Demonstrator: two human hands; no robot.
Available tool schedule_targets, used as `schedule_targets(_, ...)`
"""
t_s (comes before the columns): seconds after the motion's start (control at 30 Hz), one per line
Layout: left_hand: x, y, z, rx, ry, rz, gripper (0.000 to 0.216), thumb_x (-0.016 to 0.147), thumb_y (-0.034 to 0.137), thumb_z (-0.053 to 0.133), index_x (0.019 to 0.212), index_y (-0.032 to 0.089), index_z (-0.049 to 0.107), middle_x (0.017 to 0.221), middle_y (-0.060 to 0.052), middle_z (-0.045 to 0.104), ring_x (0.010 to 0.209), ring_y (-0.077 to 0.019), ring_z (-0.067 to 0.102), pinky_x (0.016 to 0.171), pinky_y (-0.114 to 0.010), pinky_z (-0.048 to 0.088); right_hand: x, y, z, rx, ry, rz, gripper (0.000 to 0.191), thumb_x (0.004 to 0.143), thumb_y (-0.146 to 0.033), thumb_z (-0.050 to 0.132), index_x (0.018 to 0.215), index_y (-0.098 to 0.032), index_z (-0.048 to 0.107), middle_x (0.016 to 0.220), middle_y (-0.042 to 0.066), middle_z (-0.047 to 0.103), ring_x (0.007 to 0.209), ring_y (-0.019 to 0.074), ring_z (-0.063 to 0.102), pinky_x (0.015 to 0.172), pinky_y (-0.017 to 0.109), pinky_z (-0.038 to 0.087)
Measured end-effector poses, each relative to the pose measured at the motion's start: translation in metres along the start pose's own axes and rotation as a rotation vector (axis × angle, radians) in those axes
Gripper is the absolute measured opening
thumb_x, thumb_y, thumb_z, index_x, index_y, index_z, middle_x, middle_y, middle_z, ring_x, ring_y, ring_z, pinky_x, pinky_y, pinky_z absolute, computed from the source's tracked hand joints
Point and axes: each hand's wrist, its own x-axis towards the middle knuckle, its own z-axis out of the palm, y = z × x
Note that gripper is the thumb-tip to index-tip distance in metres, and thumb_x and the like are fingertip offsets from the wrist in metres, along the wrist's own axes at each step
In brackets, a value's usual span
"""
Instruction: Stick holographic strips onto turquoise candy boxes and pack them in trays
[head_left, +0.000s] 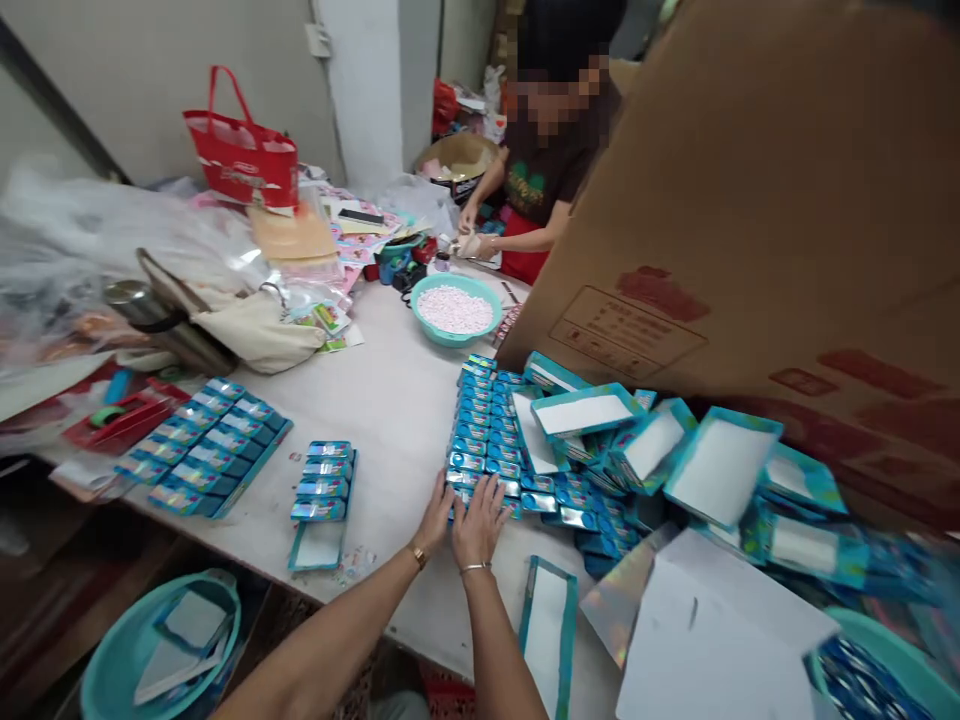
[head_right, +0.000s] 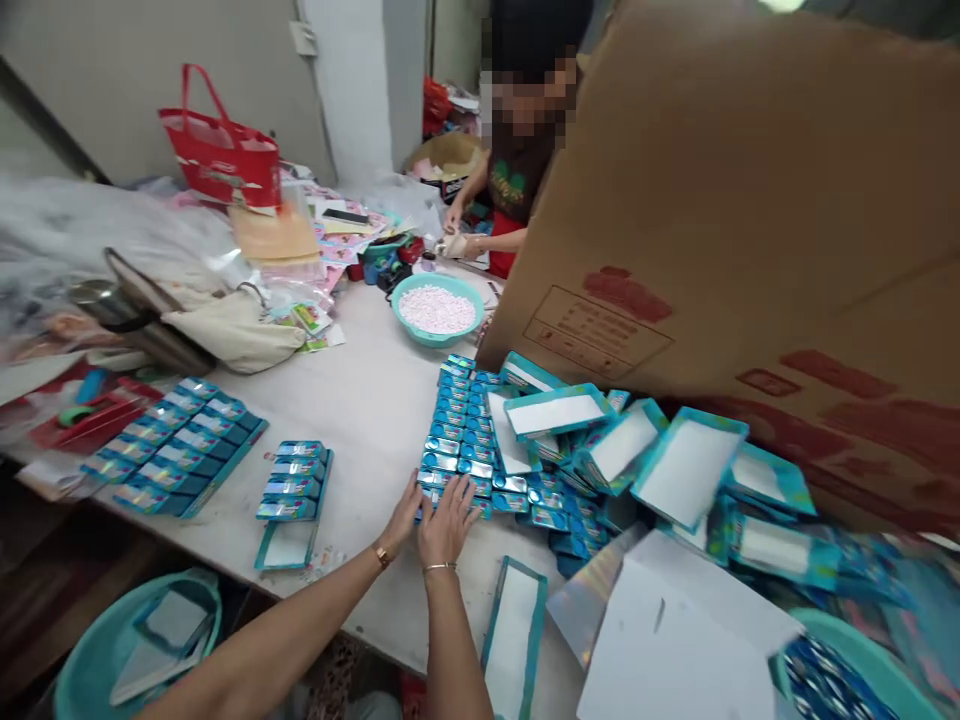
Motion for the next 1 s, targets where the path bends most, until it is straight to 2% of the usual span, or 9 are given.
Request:
schedule_targets(0.13,-0.006,-0.013,0.000,-0.090,0.018,0.018,0.081,0.082,0.067,0.051,0.144,0.015,0.041,0.157,-0.013,0.028,0.146,-0.0269,0.022,0.121,-0.043,0.015,-0.006,0.000,0.004,0.025,-0.017,-0.043,0.067,0.098,-0.048,0.020,0.148,-0.004,0.032,0.157,0.018,0.022,0.148,0.0305,0.004,0.113,0.061,0.008)
schedule_targets(0.33,-0.012,-0.006,-0.008,-0.140,0.032,0.006,0.079,0.081,0.062,0.057,0.142,0.014,0.046,0.153,-0.014,0.036,0.144,-0.0279,0.029,0.121,-0.043,0.018,-0.011,-0.006,0.005,0.111,-0.017,-0.102,0.066,0.098,-0.047,0.023,0.147,-0.003,0.033,0.156,0.022,0.023,0.148,0.0311,0.004,0.112,0.062,0.011)
schedule_targets(0.43,-0.015,-0.001,-0.018,-0.168,0.072,-0.031,0.084,0.077,0.064,0.059,0.142,0.013,0.045,0.153,-0.016,0.036,0.142,-0.0282,0.031,0.119,-0.042,0.023,-0.015,-0.016,0.002,0.239,-0.003,-0.154,0.064,0.099,-0.047,0.025,0.146,-0.005,0.035,0.157,0.021,0.021,0.148,0.0323,0.006,0.112,0.062,0.014)
schedule_targets(0.5,-0.018,0.003,-0.026,-0.167,0.063,-0.042,0.083,0.075,0.066,0.060,0.136,0.010,0.053,0.147,-0.018,0.045,0.139,-0.0293,0.038,0.118,-0.042,0.026,-0.021,-0.025,0.000,0.400,0.021,-0.181,0.061,0.099,-0.045,0.026,0.146,-0.007,0.035,0.158,0.020,0.019,0.148,0.0309,0.010,0.113,0.058,0.020)
schedule_targets(0.57,-0.025,0.007,-0.034,-0.176,0.025,-0.059,0.079,0.074,0.067,0.060,0.127,0.008,0.061,0.137,-0.019,0.056,0.131,-0.0314,0.048,0.114,-0.046,0.031,-0.032,-0.034,0.001,0.581,0.095,-0.093,0.060,0.098,-0.044,0.028,0.146,-0.008,0.034,0.157,0.020,0.021,0.145,0.0287,0.021,0.112,0.051,0.027)
schedule_targets(0.7,-0.052,0.016,-0.052,-0.156,-0.018,-0.138,0.070,0.070,0.064,0.066,0.115,0.010,0.069,0.123,-0.017,0.066,0.116,-0.0332,0.060,0.105,-0.048,0.042,-0.068,-0.046,0.011,0.852,0.195,0.462,0.062,0.093,-0.051,0.037,0.140,-0.011,0.041,0.143,0.020,0.044,0.128,0.0275,0.048,0.102,0.043,0.042)
schedule_targets(0.8,-0.090,0.030,-0.077,-0.121,0.009,-0.157,0.061,0.070,0.060,0.068,0.109,0.013,0.072,0.121,-0.016,0.068,0.116,-0.0317,0.060,0.104,-0.045,0.044,-0.107,-0.064,0.010,1.003,0.058,0.673,0.062,0.089,-0.056,0.042,0.132,-0.012,0.046,0.134,0.019,0.053,0.114,0.0267,0.058,0.091,0.039,0.051)
schedule_targets(0.87,-0.117,0.044,-0.102,-0.115,0.042,-0.154,0.059,0.074,0.058,0.066,0.112,0.014,0.071,0.121,-0.014,0.068,0.115,-0.0304,0.061,0.103,-0.043,0.045,-0.134,-0.087,0.000,1.051,-0.004,0.607,0.058,0.090,-0.054,0.042,0.132,-0.014,0.047,0.134,0.017,0.053,0.113,0.0254,0.059,0.089,0.037,0.051)
schedule_targets(1.0,-0.155,0.070,-0.164,-0.141,0.133,-0.060,0.058,0.081,0.052,0.062,0.127,0.016,0.062,0.131,-0.013,0.062,0.118,-0.0284,0.059,0.103,-0.041,0.046,-0.169,-0.153,-0.019,1.042,-0.003,0.320,0.045,0.095,-0.045,0.040,0.128,-0.017,0.051,0.136,0.013,0.052,0.127,0.0234,0.048,0.105,0.040,0.040)
